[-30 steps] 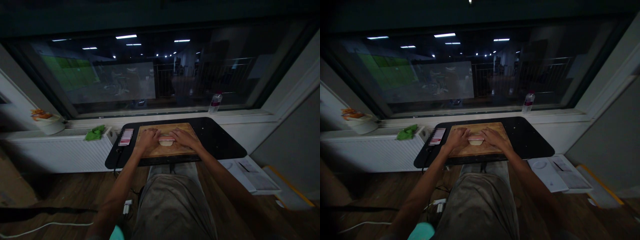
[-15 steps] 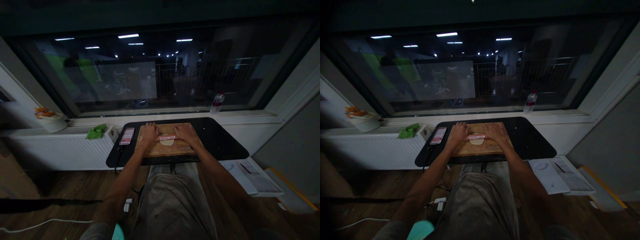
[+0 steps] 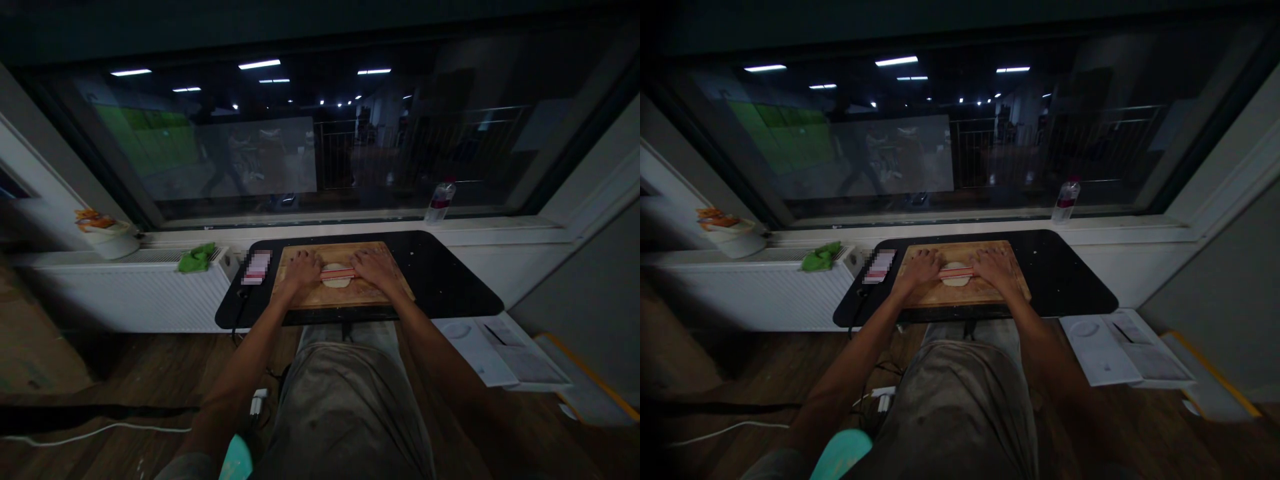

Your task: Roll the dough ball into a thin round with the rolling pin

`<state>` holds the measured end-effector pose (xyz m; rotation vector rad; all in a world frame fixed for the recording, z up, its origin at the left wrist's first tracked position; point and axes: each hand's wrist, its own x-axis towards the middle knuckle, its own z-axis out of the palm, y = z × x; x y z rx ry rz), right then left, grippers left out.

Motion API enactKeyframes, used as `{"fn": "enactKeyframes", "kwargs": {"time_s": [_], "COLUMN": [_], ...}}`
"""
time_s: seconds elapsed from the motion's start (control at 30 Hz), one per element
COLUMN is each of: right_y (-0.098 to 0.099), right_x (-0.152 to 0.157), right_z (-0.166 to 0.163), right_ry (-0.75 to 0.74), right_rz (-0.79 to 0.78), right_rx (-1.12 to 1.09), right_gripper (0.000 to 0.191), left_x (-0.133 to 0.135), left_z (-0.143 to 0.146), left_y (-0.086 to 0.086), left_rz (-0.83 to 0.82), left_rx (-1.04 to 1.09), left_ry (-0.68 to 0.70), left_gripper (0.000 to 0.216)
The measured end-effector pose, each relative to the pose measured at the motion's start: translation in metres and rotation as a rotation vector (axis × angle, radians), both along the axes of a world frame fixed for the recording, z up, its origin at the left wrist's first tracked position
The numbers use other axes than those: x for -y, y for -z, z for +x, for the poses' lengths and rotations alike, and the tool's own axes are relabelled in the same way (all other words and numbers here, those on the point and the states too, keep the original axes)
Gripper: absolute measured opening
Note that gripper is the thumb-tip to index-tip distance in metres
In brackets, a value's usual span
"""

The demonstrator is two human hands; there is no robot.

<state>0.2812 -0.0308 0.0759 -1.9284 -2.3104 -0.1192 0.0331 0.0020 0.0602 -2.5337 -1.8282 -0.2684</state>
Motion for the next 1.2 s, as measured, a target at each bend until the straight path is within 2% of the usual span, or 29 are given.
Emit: {"fn": "enactKeyframes", "kwargs": {"time_s": [0.1,0.33,0.8,1.2], "right_y": [-0.002,-0.004,-0.003,0.002], "right_x": [0.009,0.034,0.066,0.057], "right_z": [-0.003,-0.008,-0.013,-0.013], "right_ry": [0.055,0.134,0.147,0.180], "right_rz": [0.012,0.028,0.093,0.079], "right_rx": [-0.028,-0.053,-0.016,-0.057], "right_gripper": [0.055,0.055,0.058,0.057], "left_x": [0.007,0.027,0.045,0.035], "left_z": [0.002,0.002,0.002,0.005], "left_y": [0.001,0.002,0.008,0.007], "left_rz": [-0.017,0.019,0.039,0.078], "left_rx": [0.042,0.057,0.044,0.098], "left_ry": [-0.048,-0.026,-0.030,-0.059], "left_gripper": [0.049,0.050,0.047,0.048]}}
